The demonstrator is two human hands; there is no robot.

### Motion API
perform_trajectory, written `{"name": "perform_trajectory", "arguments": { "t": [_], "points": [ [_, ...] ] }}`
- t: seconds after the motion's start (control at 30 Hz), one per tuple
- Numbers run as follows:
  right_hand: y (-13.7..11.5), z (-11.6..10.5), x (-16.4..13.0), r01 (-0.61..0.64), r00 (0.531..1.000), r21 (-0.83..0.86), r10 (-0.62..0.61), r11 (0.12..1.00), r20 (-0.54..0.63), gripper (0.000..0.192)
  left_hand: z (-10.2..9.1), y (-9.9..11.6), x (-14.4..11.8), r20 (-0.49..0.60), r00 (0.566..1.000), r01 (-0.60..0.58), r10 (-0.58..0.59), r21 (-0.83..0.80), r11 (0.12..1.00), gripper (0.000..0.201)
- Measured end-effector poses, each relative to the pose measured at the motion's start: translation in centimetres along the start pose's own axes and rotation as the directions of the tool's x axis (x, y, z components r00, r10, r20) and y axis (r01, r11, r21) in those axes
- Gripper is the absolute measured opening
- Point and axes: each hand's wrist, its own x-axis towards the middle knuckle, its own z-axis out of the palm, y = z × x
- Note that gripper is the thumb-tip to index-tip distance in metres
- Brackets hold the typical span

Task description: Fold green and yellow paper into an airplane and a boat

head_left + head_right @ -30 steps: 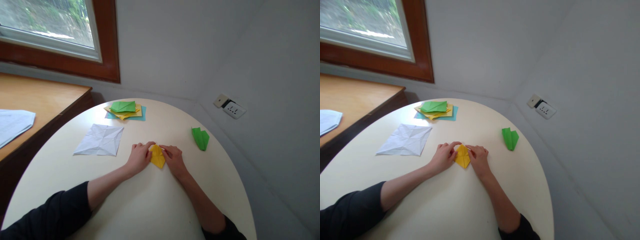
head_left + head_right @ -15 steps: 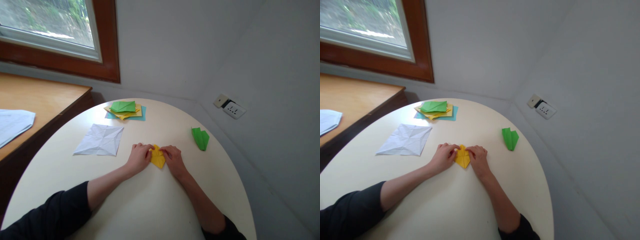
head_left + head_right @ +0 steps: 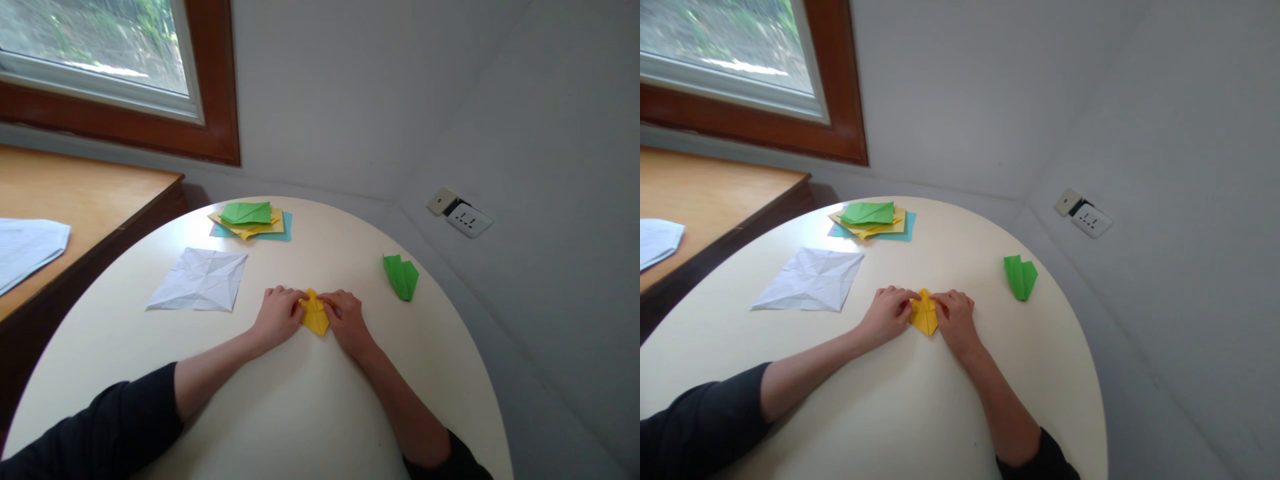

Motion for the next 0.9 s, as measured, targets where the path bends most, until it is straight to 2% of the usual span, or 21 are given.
{"name": "perform_trajectory", "arguments": {
  "t": [0.37,0.9],
  "points": [
    [-0.17,-0.02,-0.03,-0.037,0.999,-0.021,0.037,0.999,0.027,0.023,-0.15,0.04,0.0,0.003,1.0,0.001,-0.001,0.001,1.0,0.022],
    [-0.3,-0.11,0.0,-0.055,0.998,-0.035,0.056,0.998,0.026,0.02,-0.07,-0.08,-0.06,-0.022,1.0,0.001,-0.002,-0.049,0.999,0.022]
  ]
}}
